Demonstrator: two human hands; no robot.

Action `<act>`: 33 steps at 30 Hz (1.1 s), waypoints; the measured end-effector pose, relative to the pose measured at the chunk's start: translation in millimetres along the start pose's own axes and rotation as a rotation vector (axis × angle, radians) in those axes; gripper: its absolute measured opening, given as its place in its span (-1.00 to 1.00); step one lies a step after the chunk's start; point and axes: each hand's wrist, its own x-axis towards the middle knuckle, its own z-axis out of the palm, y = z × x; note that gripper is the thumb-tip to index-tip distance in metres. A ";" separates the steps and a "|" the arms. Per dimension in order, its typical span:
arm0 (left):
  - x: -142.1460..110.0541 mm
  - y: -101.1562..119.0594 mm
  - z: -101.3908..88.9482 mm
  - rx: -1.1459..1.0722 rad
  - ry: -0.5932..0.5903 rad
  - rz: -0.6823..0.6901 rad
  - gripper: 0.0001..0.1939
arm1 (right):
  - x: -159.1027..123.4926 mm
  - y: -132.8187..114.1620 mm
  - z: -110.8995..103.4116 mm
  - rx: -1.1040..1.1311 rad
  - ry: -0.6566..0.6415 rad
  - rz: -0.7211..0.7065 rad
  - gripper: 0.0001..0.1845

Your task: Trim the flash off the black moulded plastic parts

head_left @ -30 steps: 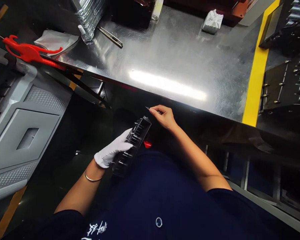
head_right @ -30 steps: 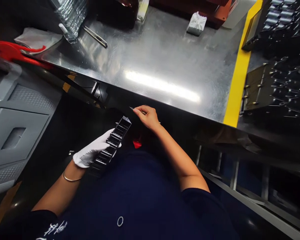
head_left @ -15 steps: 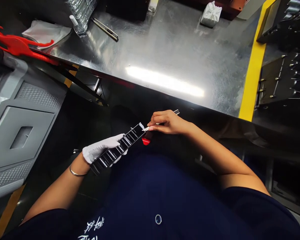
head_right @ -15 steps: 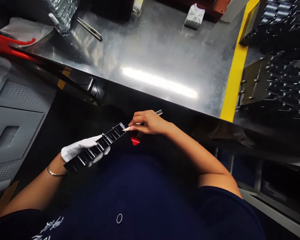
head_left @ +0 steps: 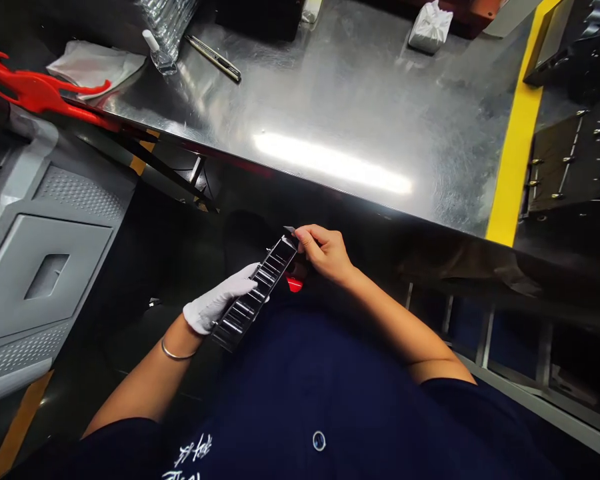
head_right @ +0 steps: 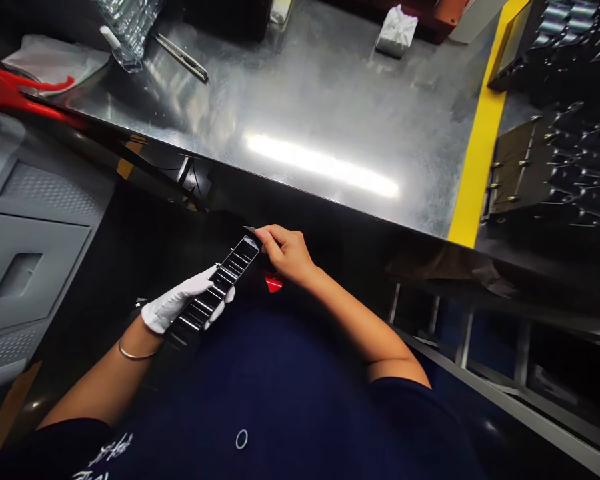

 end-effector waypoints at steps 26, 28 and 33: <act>19.8 1.4 3.4 0.245 0.240 0.191 -0.51 | -4.0 -11.5 -22.4 -0.182 -0.104 -0.181 -0.49; 24.6 3.0 5.8 0.377 0.400 0.318 -0.48 | 0.0 -15.2 -22.4 -0.159 -0.011 -0.173 -0.55; 32.4 -2.5 13.5 0.627 0.698 0.544 -0.29 | 5.2 -30.6 -18.2 -0.038 -0.105 -0.105 -0.65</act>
